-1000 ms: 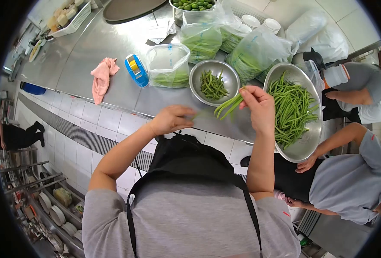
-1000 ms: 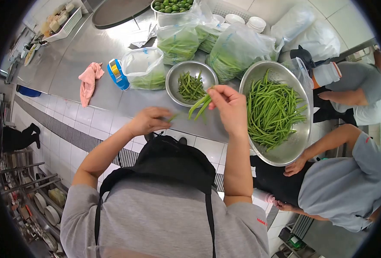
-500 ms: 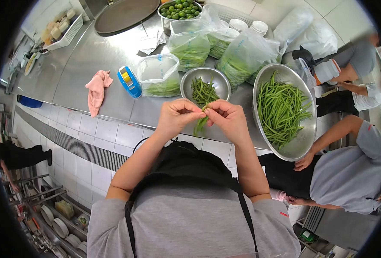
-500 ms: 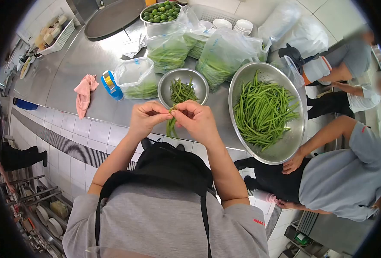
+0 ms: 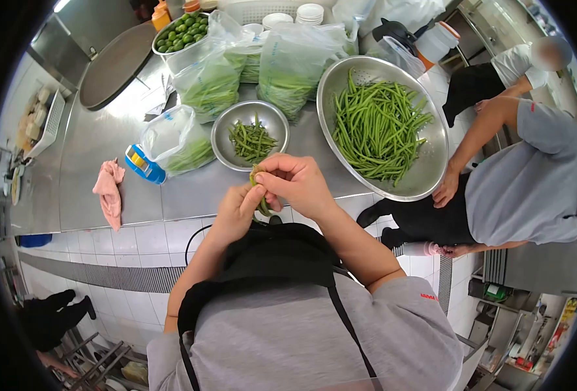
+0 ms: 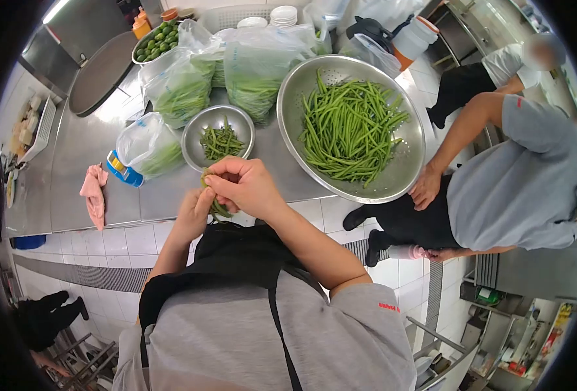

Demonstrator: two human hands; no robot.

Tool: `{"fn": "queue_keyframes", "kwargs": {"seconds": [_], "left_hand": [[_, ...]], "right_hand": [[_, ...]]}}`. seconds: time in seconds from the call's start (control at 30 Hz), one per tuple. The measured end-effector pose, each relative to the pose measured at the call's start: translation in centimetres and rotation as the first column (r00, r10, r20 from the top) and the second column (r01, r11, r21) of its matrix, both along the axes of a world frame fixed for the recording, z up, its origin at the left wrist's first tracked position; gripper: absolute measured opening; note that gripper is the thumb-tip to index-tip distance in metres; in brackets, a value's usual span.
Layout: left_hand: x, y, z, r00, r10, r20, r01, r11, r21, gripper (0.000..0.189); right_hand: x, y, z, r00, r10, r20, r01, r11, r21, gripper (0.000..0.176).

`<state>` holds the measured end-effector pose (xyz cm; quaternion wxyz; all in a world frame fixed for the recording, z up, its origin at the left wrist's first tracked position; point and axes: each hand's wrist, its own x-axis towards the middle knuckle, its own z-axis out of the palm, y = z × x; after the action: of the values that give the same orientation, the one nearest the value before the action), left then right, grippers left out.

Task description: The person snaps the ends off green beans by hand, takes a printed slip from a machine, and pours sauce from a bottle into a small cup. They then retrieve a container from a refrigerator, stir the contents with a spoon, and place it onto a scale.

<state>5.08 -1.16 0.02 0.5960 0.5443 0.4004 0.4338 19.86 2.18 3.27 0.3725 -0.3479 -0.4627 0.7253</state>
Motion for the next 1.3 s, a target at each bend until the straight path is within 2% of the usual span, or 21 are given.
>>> {"fn": "queue_keyframes", "kwargs": {"seconds": [0.07,0.13,0.2,0.27,0.33,0.37,0.43,0.47,0.53,0.6,0.67,0.73,0.83,0.87,0.97,1.0,1.1,1.17,1.2,1.27,1.3], "left_hand": [[0.6,-0.3,-0.3,0.98,-0.072,0.183,0.093,0.99,-0.106,0.029],[1.3,-0.4,-0.2,0.973,-0.038,0.226,0.077,0.983,-0.166,0.032],[1.2,-0.3,-0.2,0.91,0.051,0.411,0.151,0.883,-0.445,0.031],[0.9,-0.3,-0.1,0.895,0.096,0.436,0.141,0.866,-0.48,0.029],[0.8,-0.3,-0.1,0.877,0.135,0.461,0.139,0.847,-0.513,0.028],[0.8,-0.3,-0.2,0.885,0.121,0.45,0.139,0.853,-0.503,0.027],[0.9,-0.2,-0.2,0.892,0.103,0.44,0.14,0.863,-0.485,0.025],[1.0,-0.2,-0.2,0.893,0.08,0.443,0.163,0.86,-0.484,0.025],[1.1,-0.3,-0.2,0.894,0.058,0.445,0.187,0.854,-0.486,0.024],[1.2,-0.3,-0.3,0.909,0.052,0.414,0.179,0.848,-0.5,0.024],[0.8,-0.3,-0.2,0.911,0.07,0.407,0.158,0.852,-0.5,0.024],[0.5,-0.3,-0.2,0.912,0.093,0.4,0.134,0.853,-0.504,0.024],[0.3,-0.2,-0.4,0.908,0.11,0.404,0.123,0.852,-0.509,0.023],[0.3,-0.1,-0.5,0.906,0.102,0.41,0.13,0.856,-0.501,0.023],[0.2,-0.2,-0.5,0.902,0.096,0.422,0.137,0.862,-0.488,0.022],[0.1,-0.2,-0.4,0.9,0.09,0.426,0.143,0.863,-0.485,0.022],[-0.1,-0.3,-0.6,0.911,0.111,0.398,0.115,0.857,-0.502,0.022],[-0.2,-0.3,-0.6,0.909,0.122,0.399,0.108,0.855,-0.507,0.022],[-0.3,-0.3,-0.6,0.907,0.131,0.399,0.102,0.853,-0.512,0.022],[-0.4,-0.3,-0.6,0.907,0.127,0.401,0.103,0.858,-0.503,0.022],[-0.3,-0.3,-0.6,0.906,0.123,0.404,0.104,0.863,-0.495,0.023]], "right_hand": [[0.6,-0.1,0.0,0.999,0.019,0.035,-0.018,1.0,-0.006,0.011],[1.1,0.0,-0.8,0.953,-0.226,0.203,0.114,0.886,0.45,0.013],[4.6,0.9,1.9,0.772,-0.431,0.467,0.011,0.744,0.668,0.014],[8.9,3.0,3.4,0.668,-0.536,0.516,0.141,0.772,0.619,0.014],[13.0,6.1,3.2,0.498,-0.581,0.644,-0.06,0.717,0.694,0.015],[14.6,7.1,2.2,0.494,-0.583,0.645,-0.059,0.718,0.694,0.015],[16.8,8.7,-0.7,0.406,-0.194,0.893,-0.358,0.865,0.351,0.017],[17.0,9.1,-1.8,0.405,-0.196,0.893,-0.358,0.865,0.352,0.017],[17.0,9.5,-3.8,0.153,-0.139,0.978,-0.56,0.804,0.202,0.017],[17.2,9.8,-3.7,0.233,-0.135,0.963,-0.562,0.789,0.246,0.018],[17.7,10.0,-2.4,0.402,-0.187,0.896,-0.415,0.835,0.361,0.017],[18.1,9.6,-1.1,0.401,-0.196,0.895,-0.38,0.853,0.357,0.014],[18.2,8.4,-1.3,0.279,-0.095,0.955,-0.726,0.63,0.275,0.016],[18.1,7.9,-1.7,0.28,-0.095,0.955,-0.727,0.629,0.276,0.016],[17.7,7.4,-2.7,0.321,-0.173,0.931,-0.831,0.421,0.365,0.016],[17.6,7.4,-2.7,0.323,-0.172,0.931,-0.83,0.42,0.366,0.016],[17.6,8.0,-1.7,0.383,-0.115,0.917,-0.792,0.47,0.39,0.017],[18.5,8.7,0.1,0.585,-0.137,0.8,-0.513,0.701,0.495,0.012],[18.8,9.0,1.0,0.585,-0.136,0.8,-0.513,0.701,0.495,0.012],[19.1,9.3,3.0,0.707,-0.178,0.685,-0.221,0.864,0.453,0.011],[19.1,9.3,3.8,0.706,-0.178,0.686,-0.222,0.863,0.453,0.011]]}}
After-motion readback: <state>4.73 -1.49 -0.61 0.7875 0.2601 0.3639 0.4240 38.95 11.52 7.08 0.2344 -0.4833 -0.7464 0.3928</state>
